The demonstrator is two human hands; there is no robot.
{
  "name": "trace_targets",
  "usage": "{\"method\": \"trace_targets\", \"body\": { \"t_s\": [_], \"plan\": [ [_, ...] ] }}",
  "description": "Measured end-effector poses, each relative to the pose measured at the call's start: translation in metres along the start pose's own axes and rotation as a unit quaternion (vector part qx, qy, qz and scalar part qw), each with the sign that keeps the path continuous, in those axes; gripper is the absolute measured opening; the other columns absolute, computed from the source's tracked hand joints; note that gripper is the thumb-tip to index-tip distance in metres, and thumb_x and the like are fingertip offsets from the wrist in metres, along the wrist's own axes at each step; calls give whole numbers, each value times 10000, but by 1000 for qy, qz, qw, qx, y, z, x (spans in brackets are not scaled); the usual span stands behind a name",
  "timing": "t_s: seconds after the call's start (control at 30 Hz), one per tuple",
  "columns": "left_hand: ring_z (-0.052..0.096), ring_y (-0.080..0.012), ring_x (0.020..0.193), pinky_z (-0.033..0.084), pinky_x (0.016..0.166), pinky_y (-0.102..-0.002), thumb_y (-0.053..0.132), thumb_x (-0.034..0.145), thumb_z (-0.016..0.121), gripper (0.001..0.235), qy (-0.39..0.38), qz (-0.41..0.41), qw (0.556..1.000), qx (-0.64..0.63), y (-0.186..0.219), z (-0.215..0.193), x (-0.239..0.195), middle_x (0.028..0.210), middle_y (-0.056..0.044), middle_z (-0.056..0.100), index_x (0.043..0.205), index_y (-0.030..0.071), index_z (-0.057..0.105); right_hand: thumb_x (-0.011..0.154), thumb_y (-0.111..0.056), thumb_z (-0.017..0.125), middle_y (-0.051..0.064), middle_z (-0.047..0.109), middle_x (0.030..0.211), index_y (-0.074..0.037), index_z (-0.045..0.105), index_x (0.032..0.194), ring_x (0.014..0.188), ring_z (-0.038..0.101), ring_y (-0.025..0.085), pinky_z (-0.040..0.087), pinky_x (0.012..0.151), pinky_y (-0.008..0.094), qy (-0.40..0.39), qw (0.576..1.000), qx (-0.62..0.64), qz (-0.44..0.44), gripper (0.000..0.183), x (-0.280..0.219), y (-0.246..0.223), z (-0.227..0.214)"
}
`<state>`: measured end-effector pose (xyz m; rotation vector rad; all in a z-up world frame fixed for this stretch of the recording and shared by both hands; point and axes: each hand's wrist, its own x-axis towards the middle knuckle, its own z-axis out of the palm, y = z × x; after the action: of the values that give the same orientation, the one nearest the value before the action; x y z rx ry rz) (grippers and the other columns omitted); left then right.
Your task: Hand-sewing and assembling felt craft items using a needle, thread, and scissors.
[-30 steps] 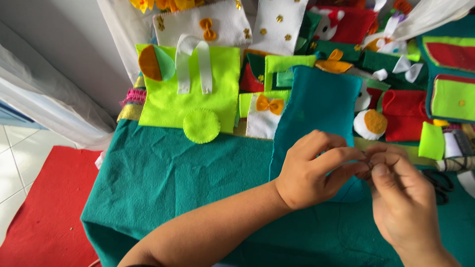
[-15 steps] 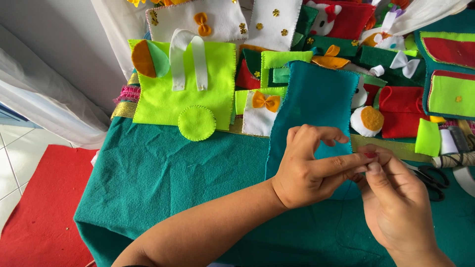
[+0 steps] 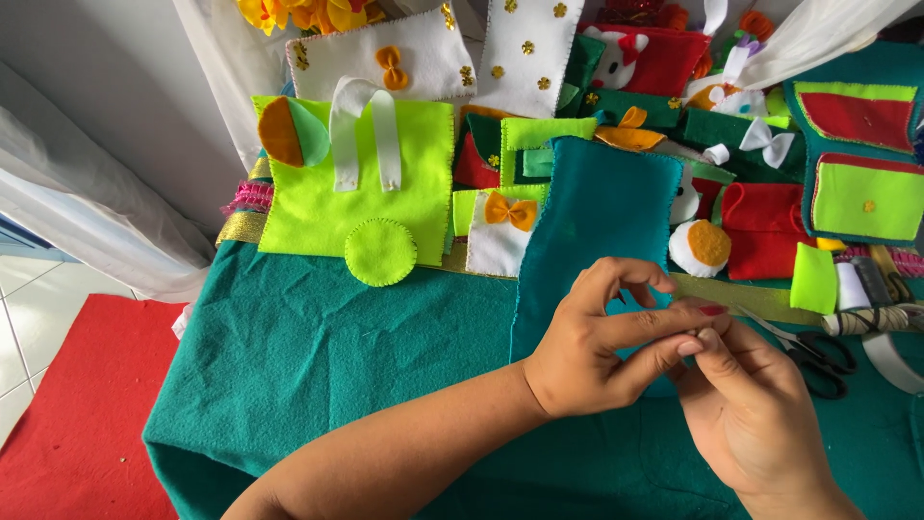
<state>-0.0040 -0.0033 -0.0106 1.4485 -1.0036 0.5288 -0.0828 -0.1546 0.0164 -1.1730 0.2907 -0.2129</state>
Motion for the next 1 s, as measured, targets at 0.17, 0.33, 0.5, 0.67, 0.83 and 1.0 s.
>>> {"method": "trace_targets", "body": {
  "t_s": [0.17,0.33,0.5,0.67,0.83,1.0],
  "plan": [
    [655,-251,1145,509,1029,-416,258,1082,648,197,6,6,999,39,-1,2,-2,1269,-83,585,1257,188,706,1040,-13,338,266,556,1450,122,487,1356,1283,512,312,390,1076,400,42,997,16,60,374,2,6,-7],
    [612,-220,1099,567,1025,-342,221,1071,649,147,29,-85,994,-57,-7,3,-1,1276,-73,560,1174,155,728,1016,-44,262,124,523,1596,-73,429,1500,1224,445,292,306,958,452,35,986,-15,161,513,-5,-6,33],
    [634,-170,1215,538,1114,-313,276,1064,636,126,37,-184,977,-97,-13,6,3,1247,-27,603,1125,215,727,1091,-42,379,186,492,1074,21,523,1222,959,437,275,358,848,415,-20,993,-32,109,205,-3,19,6],
    [586,-118,1273,489,1147,-298,343,1066,606,188,33,-234,960,-147,-31,5,11,1152,-4,659,1054,226,753,1033,-51,530,138,452,707,118,630,976,603,356,187,282,569,298,-140,988,-60,8,205,4,40,-11],
    [583,-146,1221,525,1040,-310,283,1034,633,178,38,-262,951,-162,-46,2,15,1097,-24,669,984,178,768,1029,-118,567,130,550,664,54,770,998,507,382,172,272,460,302,-81,956,-278,41,268,2,47,1],
    [586,-148,1132,486,1010,-321,277,1033,636,188,40,-263,952,-153,-65,5,12,1019,8,695,959,171,773,1022,-131,587,102,553,673,7,803,950,647,511,175,431,562,298,-95,933,-346,13,267,-2,49,-2]
  ]
}}
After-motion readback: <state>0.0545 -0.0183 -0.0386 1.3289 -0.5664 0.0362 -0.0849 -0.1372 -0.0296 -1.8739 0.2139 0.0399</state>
